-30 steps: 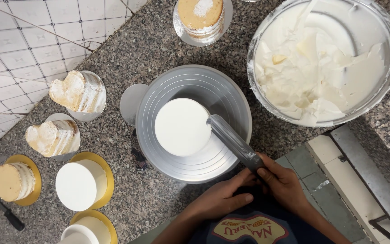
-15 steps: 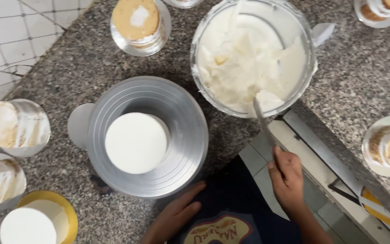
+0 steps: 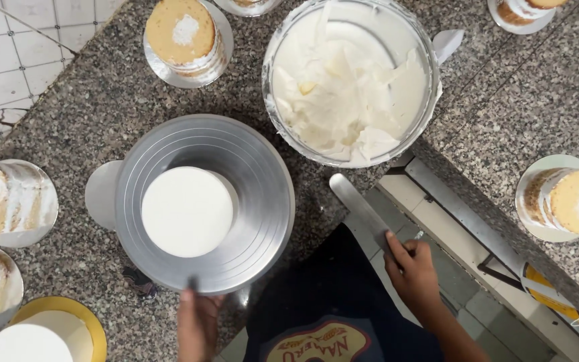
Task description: The person spreads white frosting over the top of a layered cake on a rotating turntable using a spatula, rotating the turntable to smooth the surface. They then lift the finished cake aside, stack cake boards, and begin frosting another cake layer on the counter.
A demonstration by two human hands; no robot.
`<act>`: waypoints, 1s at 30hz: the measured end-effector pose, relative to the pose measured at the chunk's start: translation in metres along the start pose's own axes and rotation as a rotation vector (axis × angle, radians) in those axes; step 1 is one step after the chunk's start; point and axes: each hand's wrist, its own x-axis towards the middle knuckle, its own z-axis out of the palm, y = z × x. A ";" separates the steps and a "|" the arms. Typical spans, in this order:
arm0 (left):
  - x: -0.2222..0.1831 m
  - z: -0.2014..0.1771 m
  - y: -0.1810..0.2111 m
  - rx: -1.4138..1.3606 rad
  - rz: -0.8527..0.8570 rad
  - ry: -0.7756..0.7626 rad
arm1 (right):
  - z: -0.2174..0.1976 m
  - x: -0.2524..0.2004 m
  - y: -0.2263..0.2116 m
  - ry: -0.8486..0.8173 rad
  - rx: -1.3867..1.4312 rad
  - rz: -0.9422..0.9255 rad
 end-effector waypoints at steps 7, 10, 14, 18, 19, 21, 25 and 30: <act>0.024 -0.006 0.048 -0.474 0.468 0.159 | -0.006 0.080 -0.030 0.125 -0.138 -0.340; 0.039 -0.009 0.050 -0.471 0.500 0.205 | -0.017 0.116 -0.040 0.109 -0.216 -0.387; 0.048 0.000 0.066 -0.518 0.467 0.241 | -0.030 0.153 -0.043 0.121 -0.265 -0.471; 0.050 0.006 0.078 -0.596 0.450 0.328 | -0.032 0.177 -0.047 0.083 -0.261 -0.469; 0.050 0.004 0.079 -0.645 0.436 0.372 | -0.030 0.183 -0.049 0.089 -0.258 -0.460; 0.064 -0.008 0.067 -0.661 0.505 0.356 | -0.033 0.180 -0.048 0.063 -0.174 -0.432; 0.081 -0.023 0.067 -0.610 0.579 0.405 | -0.031 0.157 -0.028 -0.123 0.172 -0.344; 0.107 -0.052 0.071 -0.558 0.541 0.317 | -0.031 0.091 -0.031 -0.362 0.550 0.001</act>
